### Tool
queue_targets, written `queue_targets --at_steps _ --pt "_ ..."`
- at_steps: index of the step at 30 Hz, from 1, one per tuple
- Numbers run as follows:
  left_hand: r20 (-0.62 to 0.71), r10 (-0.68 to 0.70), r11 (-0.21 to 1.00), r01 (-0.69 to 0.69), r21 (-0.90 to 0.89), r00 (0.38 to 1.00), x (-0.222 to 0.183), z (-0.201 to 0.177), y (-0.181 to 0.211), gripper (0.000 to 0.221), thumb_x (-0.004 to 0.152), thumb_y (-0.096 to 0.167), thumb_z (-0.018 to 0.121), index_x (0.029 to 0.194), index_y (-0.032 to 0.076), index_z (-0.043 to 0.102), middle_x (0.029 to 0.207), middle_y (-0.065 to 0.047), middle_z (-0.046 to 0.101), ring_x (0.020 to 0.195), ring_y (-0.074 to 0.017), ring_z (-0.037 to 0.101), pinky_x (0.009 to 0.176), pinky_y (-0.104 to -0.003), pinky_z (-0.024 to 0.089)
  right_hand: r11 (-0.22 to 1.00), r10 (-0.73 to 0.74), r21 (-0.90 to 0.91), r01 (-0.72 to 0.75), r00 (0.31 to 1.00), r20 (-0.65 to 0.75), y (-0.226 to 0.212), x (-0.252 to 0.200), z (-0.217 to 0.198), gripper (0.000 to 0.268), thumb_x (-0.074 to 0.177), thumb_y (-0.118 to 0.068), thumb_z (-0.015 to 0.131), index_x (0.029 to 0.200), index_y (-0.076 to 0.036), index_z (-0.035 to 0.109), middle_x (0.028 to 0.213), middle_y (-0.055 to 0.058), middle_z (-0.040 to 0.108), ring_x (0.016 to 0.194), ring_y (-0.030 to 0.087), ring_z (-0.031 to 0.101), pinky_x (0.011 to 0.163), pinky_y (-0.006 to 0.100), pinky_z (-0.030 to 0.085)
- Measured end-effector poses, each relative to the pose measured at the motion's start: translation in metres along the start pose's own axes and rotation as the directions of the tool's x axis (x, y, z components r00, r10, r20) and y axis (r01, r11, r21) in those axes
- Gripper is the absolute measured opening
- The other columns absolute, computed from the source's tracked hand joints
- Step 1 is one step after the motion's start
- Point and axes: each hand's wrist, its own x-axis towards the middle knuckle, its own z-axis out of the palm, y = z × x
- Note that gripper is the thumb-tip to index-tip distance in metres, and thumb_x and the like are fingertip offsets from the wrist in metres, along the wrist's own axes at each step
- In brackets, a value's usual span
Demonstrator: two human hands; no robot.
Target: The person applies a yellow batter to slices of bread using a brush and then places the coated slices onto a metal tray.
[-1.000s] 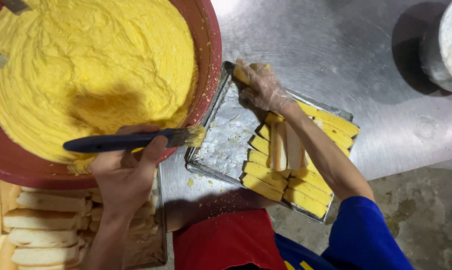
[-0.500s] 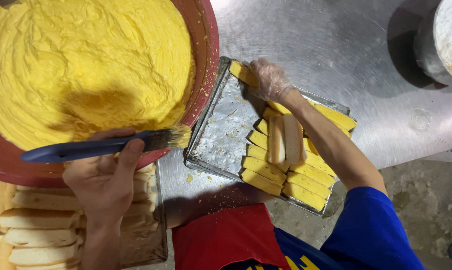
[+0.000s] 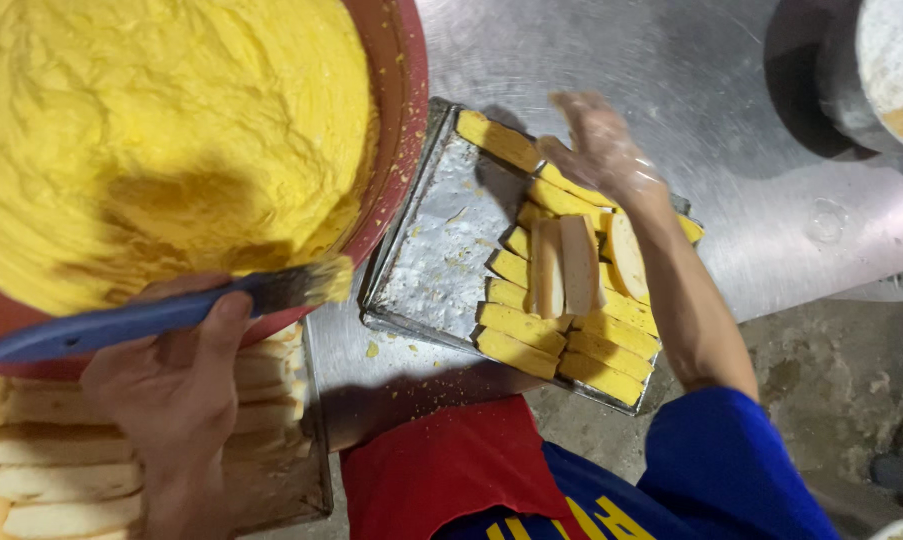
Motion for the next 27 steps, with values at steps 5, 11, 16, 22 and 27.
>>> queue_targets --at_steps 5,11,16,22,27 --pt "-0.057 -0.016 0.999 0.019 0.048 0.998 0.001 -0.008 0.002 0.022 0.1 -0.009 0.074 0.121 -0.006 0.067 0.111 -0.011 0.071 0.102 -0.0137 0.069 0.096 -0.022 0.057 0.931 0.363 -0.059 -0.359 0.904 0.225 -0.01 -0.1 -0.008 0.054 0.089 -0.03 0.076 0.132 -0.002 0.058 0.098 0.019 0.07 0.083 0.033 0.069 0.071 0.045 0.061" --pt "0.051 0.129 0.99 -0.131 0.046 0.99 0.012 0.005 0.017 0.014 0.107 -0.005 0.073 0.119 -0.009 0.066 0.114 -0.011 0.07 0.106 -0.0136 0.065 0.102 -0.023 0.052 0.958 0.279 0.129 -0.258 0.942 -0.185 -0.024 -0.153 0.053 0.037 0.079 -0.012 0.078 0.11 0.0 0.062 0.095 0.021 0.069 0.081 0.035 0.067 0.073 0.047 0.056" --pt "0.061 0.139 0.988 -0.143 0.058 0.988 0.012 0.01 0.036 0.018 0.103 -0.002 0.073 0.117 -0.009 0.064 0.111 -0.011 0.068 0.103 -0.0126 0.065 0.099 -0.021 0.054 0.966 0.244 0.141 -0.217 0.947 -0.211 -0.015 -0.161 0.066 0.026 0.084 -0.012 0.076 0.101 -0.003 0.06 0.092 0.019 0.066 0.08 0.034 0.066 0.073 0.047 0.057" --pt "-0.1 0.121 0.979 -0.102 0.176 0.988 0.031 -0.02 0.038 0.019 0.1 0.004 0.073 0.111 -0.011 0.068 0.084 -0.015 0.067 0.055 -0.009 0.053 0.05 -0.015 0.04 0.482 0.296 0.851 0.208 0.876 -0.382 -0.008 -0.155 0.03 0.037 0.11 -0.023 0.062 0.136 0.0 0.048 0.115 0.018 0.068 0.101 0.027 0.073 0.09 0.043 0.068" --pt "0.099 0.239 0.947 -0.255 0.194 0.966 0.058 -0.029 0.018 0.018 0.106 0.014 0.072 0.105 -0.003 0.07 0.095 -0.018 0.075 0.078 -0.0202 0.076 0.061 -0.027 0.063 -0.182 0.316 0.958 0.22 0.936 -0.155 -0.03 -0.132 0.02 0.054 0.104 -0.021 0.064 0.146 0.007 0.047 0.109 0.019 0.064 0.094 0.026 0.068 0.078 0.035 0.059"
